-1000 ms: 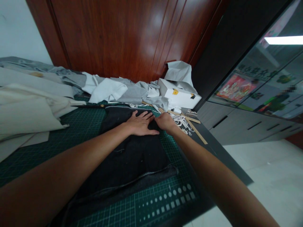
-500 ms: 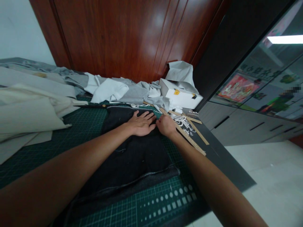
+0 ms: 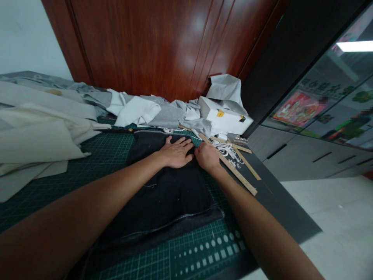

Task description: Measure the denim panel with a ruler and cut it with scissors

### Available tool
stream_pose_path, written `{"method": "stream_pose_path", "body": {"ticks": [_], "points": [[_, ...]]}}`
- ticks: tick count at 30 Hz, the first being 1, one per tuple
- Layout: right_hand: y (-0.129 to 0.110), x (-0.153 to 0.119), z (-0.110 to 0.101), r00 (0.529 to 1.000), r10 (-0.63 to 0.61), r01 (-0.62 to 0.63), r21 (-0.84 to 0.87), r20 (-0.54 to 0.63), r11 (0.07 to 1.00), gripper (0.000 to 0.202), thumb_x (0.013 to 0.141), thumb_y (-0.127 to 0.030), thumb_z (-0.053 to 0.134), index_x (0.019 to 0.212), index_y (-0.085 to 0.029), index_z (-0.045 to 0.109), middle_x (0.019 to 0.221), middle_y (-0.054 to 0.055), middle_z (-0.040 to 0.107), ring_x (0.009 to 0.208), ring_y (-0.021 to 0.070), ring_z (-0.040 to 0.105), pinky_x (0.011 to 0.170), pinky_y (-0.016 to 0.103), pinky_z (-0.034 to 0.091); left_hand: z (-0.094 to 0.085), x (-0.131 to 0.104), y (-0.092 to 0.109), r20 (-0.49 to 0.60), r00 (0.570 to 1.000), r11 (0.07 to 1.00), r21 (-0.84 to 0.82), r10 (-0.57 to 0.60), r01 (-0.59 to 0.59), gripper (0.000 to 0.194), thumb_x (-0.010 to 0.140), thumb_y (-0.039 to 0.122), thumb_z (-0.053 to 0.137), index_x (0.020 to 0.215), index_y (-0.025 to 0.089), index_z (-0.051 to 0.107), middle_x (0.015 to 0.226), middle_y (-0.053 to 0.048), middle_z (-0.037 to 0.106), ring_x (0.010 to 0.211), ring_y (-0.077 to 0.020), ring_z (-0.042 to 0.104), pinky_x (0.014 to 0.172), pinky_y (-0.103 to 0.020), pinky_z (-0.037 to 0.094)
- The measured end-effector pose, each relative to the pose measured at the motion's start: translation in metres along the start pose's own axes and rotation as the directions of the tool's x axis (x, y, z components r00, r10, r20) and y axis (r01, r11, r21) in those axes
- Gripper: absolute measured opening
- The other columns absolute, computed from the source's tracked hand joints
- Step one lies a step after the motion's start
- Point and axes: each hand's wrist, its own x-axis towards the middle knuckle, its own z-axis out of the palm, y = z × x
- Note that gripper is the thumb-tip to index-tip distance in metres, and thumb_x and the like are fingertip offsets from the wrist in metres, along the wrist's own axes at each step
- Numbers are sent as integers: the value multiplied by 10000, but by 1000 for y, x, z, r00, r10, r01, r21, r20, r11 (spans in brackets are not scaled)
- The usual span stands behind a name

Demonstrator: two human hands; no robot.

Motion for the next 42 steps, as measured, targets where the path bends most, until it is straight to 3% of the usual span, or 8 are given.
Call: {"method": "stream_pose_path", "body": {"ticks": [4, 12, 20, 24, 28, 33, 37, 42], "points": [[1, -1, -1, 1000, -5, 5, -6, -7, 1000, 273, 1072, -381, 622, 1207, -159, 706, 1162, 94, 764, 1068, 261, 740, 952, 477, 593, 1, 0, 2, -23, 1000, 1000, -22, -8, 7, 675, 1025, 572, 264, 1613, 271, 407, 1763, -76, 236, 1635, -344, 163, 1234, -751, 49], [9, 5, 2, 999, -33, 33, -17, 10, 999, 254, 1070, -381, 621, 1180, -170, 713, 1125, 81, 773, 1040, 253, 747, 947, 470, 590, -5, 9, 9, -13, 1000, 999, -39, -16, 15, 504, 1012, 408, 366, 1463, 270, 545, 1743, -90, 309, 1605, -377, 244, 1146, -869, 156], [10, 6, 2, 998, -60, 60, -1, 11, 998, 262, 1068, -337, 549, 1170, -168, 720, 1091, 163, 808, 1091, 334, 758, 903, 410, 569, 6, 0, 6, -124, 992, 999, -32, 12, -16, 530, 1014, 433, 326, 1450, 240, 558, 1723, -124, 347, 1601, -373, 257, 1170, -852, 117], [11, 7, 3, 998, -58, 57, 20, 12, 998, 270, 1054, -337, 545, 1154, -177, 738, 1082, 171, 812, 1087, 362, 760, 883, 409, 564, 4, -2, 4, -101, 995, 999, -45, 27, -32, 529, 1009, 444, 353, 1462, 259, 553, 1729, -101, 332, 1606, -376, 249, 1154, -867, 108], [12, 7, 3, 998, -55, 54, 59, 15, 997, 303, 1055, -345, 533, 1098, -162, 771, 1065, 185, 808, 1081, 367, 755, 882, 412, 562, 3, -1, 4, -74, 997, 999, -33, 23, -25, 622, 1002, 571, 372, 1518, 256, 518, 1741, -92, 293, 1617, -381, 211, 1157, -865, 59], [11, 3, -7, 992, -73, 58, 142, 103, 988, 310, 1021, -296, 582, 830, -170, 791, 826, 116, 790, 859, 281, 768, 767, 364, 573, 3, 0, 4, -39, 999, 1000, -13, 20, -20, 750, 970, 674, 376, 1593, 261, 438, 1756, -88, 238, 1629, -376, 165, 1172, -850, 40], [10, -1, -20, 976, -88, 50, 188, 197, 981, 272, 1000, -327, 689, 786, -163, 728, 729, 1, 727, 691, 178, 701, 680, 322, 573, 4, 1, 3, -39, 999, 1000, -3, 25, -25, 811, 960, 720, 338, 1615, 247, 409, 1756, -91, 232, 1628, -382, 163, 1164, -862, 38], [8, -8, -26, 965, -96, 43, 213, 245, 976, 342, 1005, -333, 707, 706, -172, 671, 645, -42, 656, 610, 146, 648, 620, 290, 549, 3, 1, 3, -21, 1000, 1000, 3, 23, -23, 858, 933, 759, 358, 1630, 258, 389, 1761, -80, 200, 1629, -397, 145, 1165, -862, 26]]}}
